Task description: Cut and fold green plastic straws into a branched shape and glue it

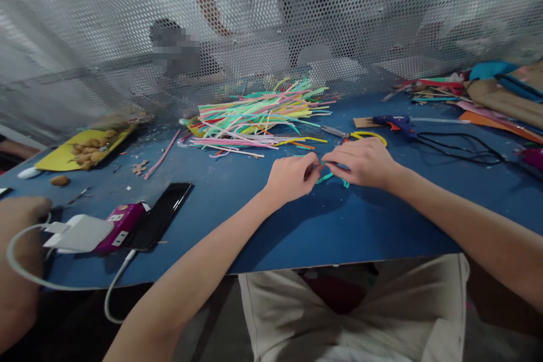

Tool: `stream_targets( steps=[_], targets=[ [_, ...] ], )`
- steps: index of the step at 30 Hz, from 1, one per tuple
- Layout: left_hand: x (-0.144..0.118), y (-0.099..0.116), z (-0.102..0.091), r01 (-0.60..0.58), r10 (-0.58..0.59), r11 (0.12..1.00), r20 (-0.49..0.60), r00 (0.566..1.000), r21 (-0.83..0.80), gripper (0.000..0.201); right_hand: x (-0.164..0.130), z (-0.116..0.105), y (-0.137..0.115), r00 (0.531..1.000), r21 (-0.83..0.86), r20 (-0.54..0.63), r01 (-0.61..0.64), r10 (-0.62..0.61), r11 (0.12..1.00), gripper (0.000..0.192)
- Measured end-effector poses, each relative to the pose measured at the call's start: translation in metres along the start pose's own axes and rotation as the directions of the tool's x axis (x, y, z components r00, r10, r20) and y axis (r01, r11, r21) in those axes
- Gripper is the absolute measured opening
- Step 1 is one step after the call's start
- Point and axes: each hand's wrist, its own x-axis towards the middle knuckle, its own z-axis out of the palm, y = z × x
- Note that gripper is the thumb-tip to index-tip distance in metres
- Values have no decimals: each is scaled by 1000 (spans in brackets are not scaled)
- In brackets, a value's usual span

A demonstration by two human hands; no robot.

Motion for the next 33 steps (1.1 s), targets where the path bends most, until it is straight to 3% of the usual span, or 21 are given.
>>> stream_targets(
  steps=[11,22,27,33],
  targets=[
    [0,3,-3,37,-37,999,-58,998,4,25,-2,0,-2,995,12,-100,-11,12,1000,11],
    [1,5,-7,77,-75,997,-150,986,5,31,3,3,-11,951,72,-262,-152,166,986,7],
    [1,-3,-2,-2,-2,1000,-272,962,-13,23,4,0,-11,948,81,-263,-166,182,983,8],
    [3,-13,6,-132,126,991,-425,896,14,18,-1,1,-4,954,60,-194,-221,229,973,13]
  ],
)
